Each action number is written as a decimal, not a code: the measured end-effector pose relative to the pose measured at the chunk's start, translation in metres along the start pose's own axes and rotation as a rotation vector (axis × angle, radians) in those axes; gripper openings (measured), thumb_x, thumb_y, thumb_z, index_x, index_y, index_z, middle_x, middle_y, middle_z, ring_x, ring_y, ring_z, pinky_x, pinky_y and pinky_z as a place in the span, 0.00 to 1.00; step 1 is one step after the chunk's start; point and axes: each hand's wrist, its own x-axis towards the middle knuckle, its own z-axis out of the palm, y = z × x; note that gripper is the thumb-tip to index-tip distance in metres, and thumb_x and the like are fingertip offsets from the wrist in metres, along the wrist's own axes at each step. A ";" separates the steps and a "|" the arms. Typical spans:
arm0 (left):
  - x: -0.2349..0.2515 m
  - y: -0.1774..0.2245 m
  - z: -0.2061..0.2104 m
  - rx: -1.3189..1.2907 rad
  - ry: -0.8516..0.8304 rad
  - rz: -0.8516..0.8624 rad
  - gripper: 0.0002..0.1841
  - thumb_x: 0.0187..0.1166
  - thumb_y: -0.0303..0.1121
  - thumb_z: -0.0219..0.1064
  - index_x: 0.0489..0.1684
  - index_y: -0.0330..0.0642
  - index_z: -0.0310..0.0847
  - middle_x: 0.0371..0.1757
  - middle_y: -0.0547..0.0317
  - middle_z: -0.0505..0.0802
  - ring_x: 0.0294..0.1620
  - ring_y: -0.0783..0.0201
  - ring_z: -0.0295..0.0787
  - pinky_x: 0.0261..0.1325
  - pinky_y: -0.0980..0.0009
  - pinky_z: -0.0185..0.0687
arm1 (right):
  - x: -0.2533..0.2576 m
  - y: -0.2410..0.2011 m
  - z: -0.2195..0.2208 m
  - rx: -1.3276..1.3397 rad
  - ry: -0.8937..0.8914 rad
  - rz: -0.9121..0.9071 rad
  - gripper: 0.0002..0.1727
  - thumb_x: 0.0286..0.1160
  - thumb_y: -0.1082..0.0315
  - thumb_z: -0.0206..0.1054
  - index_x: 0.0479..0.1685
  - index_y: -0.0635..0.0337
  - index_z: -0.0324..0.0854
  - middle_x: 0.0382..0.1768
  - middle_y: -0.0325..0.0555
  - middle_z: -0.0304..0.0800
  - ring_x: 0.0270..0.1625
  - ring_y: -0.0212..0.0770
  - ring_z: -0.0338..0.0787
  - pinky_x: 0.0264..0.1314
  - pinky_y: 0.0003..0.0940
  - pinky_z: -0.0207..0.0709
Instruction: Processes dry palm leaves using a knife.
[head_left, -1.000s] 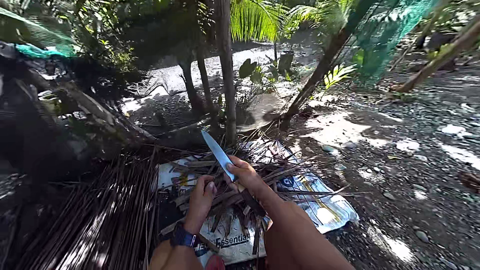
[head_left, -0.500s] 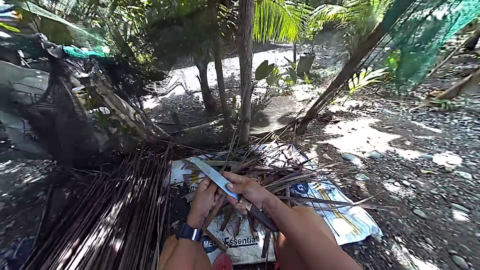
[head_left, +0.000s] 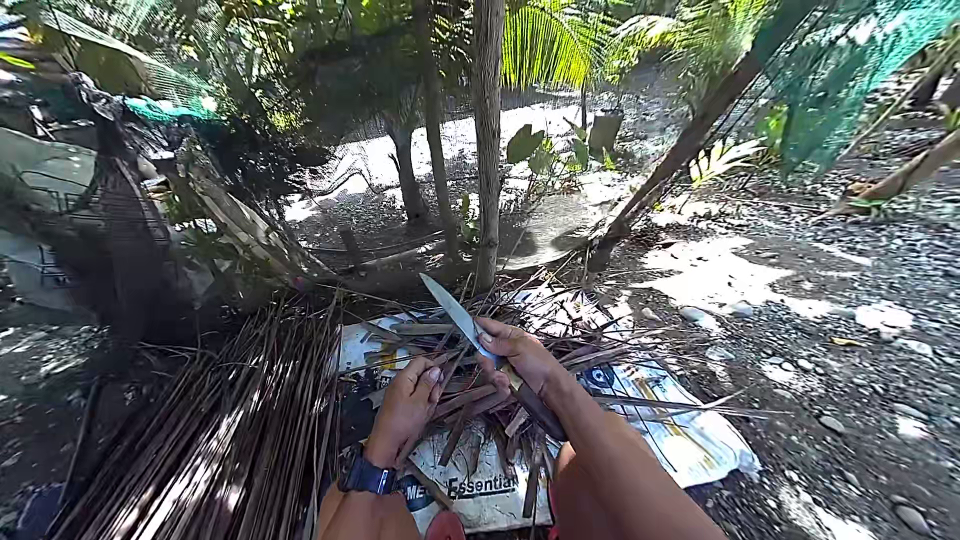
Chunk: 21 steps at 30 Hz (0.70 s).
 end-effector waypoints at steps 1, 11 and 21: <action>-0.001 0.000 -0.003 0.005 -0.011 -0.008 0.10 0.90 0.27 0.51 0.42 0.38 0.78 0.19 0.74 0.77 0.14 0.83 0.65 0.19 0.86 0.62 | -0.001 -0.002 -0.002 0.016 0.011 -0.005 0.23 0.87 0.72 0.42 0.78 0.58 0.64 0.16 0.37 0.80 0.10 0.29 0.78 0.12 0.21 0.74; -0.008 0.003 -0.033 0.121 -0.059 -0.076 0.10 0.90 0.27 0.52 0.41 0.40 0.79 0.19 0.74 0.77 0.13 0.83 0.64 0.17 0.86 0.59 | 0.005 -0.002 -0.005 0.026 0.002 0.010 0.20 0.88 0.72 0.42 0.74 0.58 0.68 0.18 0.38 0.81 0.11 0.30 0.79 0.13 0.21 0.75; -0.059 -0.007 -0.090 0.417 -0.002 -0.093 0.10 0.87 0.27 0.53 0.42 0.35 0.82 0.19 0.74 0.77 0.16 0.84 0.65 0.22 0.86 0.61 | 0.003 -0.021 -0.016 0.095 0.177 0.006 0.22 0.94 0.69 0.39 0.83 0.53 0.56 0.16 0.37 0.73 0.09 0.28 0.73 0.09 0.21 0.70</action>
